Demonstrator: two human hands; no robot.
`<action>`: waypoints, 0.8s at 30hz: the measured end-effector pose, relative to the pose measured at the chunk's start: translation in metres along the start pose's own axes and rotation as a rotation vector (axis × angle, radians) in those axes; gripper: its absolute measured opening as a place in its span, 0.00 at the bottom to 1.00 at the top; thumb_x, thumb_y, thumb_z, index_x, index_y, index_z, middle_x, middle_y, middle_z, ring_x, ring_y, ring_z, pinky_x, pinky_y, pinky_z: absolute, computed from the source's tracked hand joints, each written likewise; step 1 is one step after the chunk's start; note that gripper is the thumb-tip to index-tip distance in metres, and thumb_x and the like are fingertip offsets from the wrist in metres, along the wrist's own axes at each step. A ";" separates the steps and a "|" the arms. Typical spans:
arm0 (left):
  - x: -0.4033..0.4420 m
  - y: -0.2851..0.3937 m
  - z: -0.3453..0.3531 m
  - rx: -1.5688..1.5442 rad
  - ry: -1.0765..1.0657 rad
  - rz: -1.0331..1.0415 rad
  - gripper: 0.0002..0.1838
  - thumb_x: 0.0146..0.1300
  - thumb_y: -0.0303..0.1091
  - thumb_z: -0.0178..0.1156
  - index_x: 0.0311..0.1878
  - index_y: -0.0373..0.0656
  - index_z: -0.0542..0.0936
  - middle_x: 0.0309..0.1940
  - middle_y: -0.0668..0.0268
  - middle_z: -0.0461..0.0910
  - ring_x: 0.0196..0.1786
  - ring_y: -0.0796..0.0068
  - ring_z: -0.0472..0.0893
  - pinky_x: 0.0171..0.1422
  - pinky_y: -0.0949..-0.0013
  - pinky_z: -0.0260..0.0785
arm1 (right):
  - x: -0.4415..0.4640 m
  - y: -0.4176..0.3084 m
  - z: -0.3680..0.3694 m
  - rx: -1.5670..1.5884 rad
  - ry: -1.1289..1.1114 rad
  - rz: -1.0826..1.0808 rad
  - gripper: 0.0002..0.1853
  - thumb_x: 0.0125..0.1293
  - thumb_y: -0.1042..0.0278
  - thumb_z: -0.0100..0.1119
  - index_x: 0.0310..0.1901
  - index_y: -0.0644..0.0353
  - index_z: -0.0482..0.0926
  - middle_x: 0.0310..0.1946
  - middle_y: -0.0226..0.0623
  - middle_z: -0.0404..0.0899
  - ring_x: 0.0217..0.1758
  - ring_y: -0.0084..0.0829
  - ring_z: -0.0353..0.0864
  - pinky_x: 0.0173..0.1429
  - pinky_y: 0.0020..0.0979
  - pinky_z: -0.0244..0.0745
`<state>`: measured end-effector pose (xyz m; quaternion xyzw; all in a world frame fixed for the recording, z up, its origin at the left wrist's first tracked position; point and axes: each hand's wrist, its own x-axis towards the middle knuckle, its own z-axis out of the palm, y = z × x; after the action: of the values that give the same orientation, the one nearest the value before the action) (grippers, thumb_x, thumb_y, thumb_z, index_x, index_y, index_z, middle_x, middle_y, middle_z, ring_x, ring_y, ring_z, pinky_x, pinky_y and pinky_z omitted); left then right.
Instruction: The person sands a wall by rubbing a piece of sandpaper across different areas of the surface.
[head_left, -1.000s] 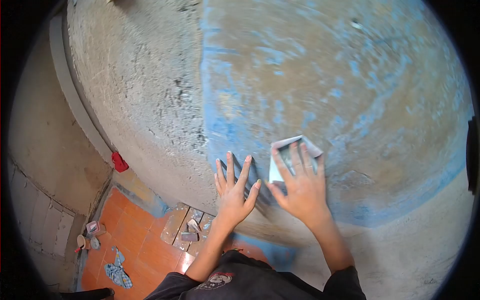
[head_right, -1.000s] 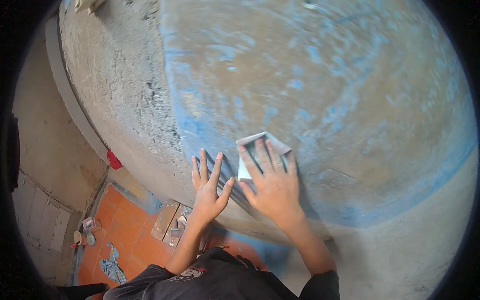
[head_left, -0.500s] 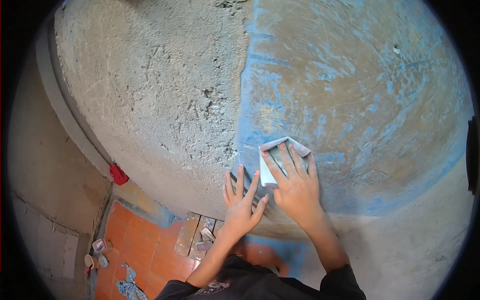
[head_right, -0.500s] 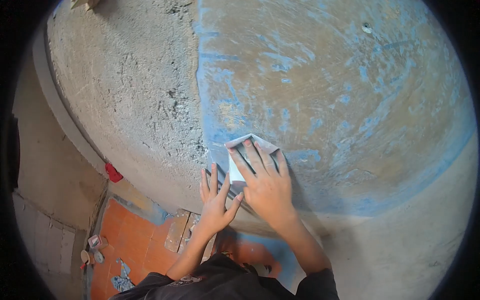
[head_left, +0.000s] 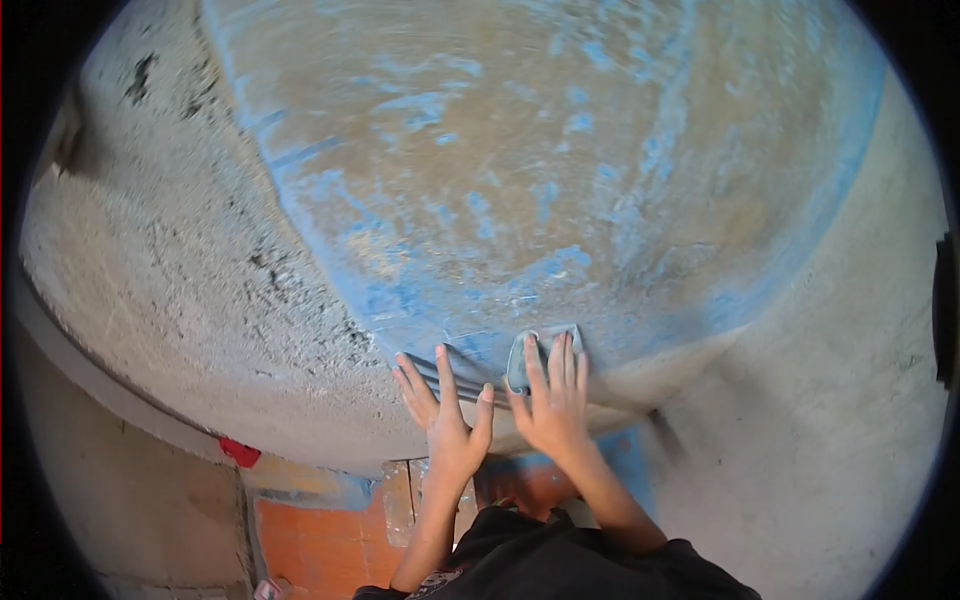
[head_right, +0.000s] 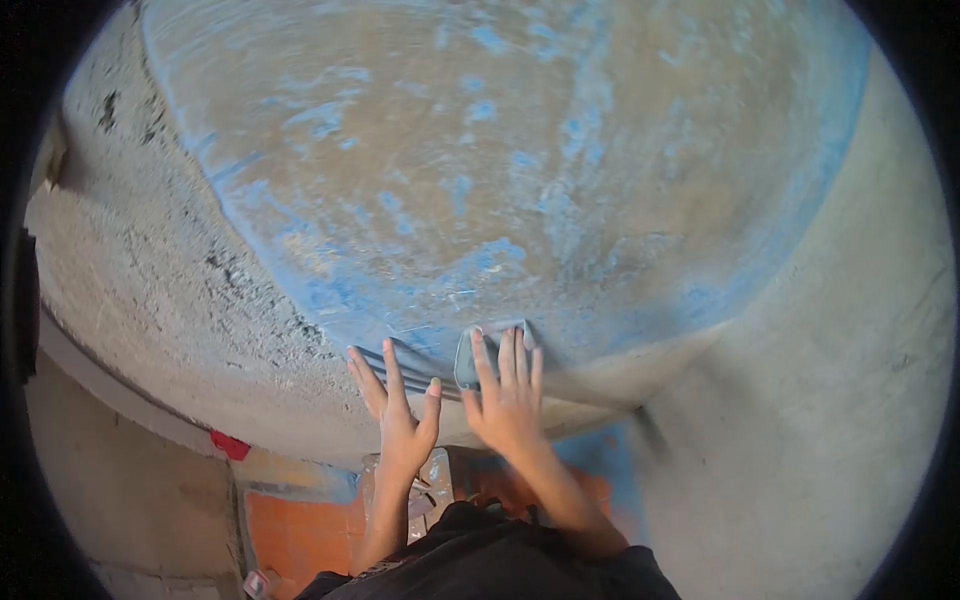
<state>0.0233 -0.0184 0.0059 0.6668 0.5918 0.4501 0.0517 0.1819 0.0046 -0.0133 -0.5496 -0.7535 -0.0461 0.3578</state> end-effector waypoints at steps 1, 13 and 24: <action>0.001 0.001 0.002 0.002 0.002 0.009 0.42 0.69 0.45 0.60 0.81 0.47 0.52 0.78 0.32 0.29 0.79 0.26 0.30 0.76 0.29 0.30 | 0.005 0.007 -0.005 0.016 0.131 0.033 0.40 0.65 0.58 0.59 0.77 0.59 0.58 0.75 0.69 0.50 0.77 0.69 0.50 0.78 0.60 0.45; 0.018 0.043 0.054 0.044 0.055 0.210 0.43 0.70 0.46 0.59 0.81 0.47 0.50 0.76 0.32 0.20 0.78 0.28 0.21 0.75 0.30 0.22 | 0.011 0.072 -0.023 0.045 0.035 -0.249 0.36 0.66 0.58 0.60 0.75 0.57 0.63 0.74 0.72 0.51 0.77 0.68 0.52 0.77 0.57 0.50; 0.026 0.117 0.133 0.037 0.041 0.219 0.40 0.73 0.50 0.53 0.81 0.48 0.49 0.76 0.34 0.16 0.76 0.24 0.17 0.70 0.22 0.19 | -0.009 0.200 -0.042 -0.085 0.332 0.085 0.34 0.67 0.65 0.58 0.74 0.60 0.62 0.75 0.68 0.50 0.78 0.66 0.50 0.77 0.56 0.50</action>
<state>0.1956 0.0304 0.0119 0.7191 0.5242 0.4557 -0.0221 0.3757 0.0568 -0.0523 -0.5804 -0.6575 -0.1528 0.4556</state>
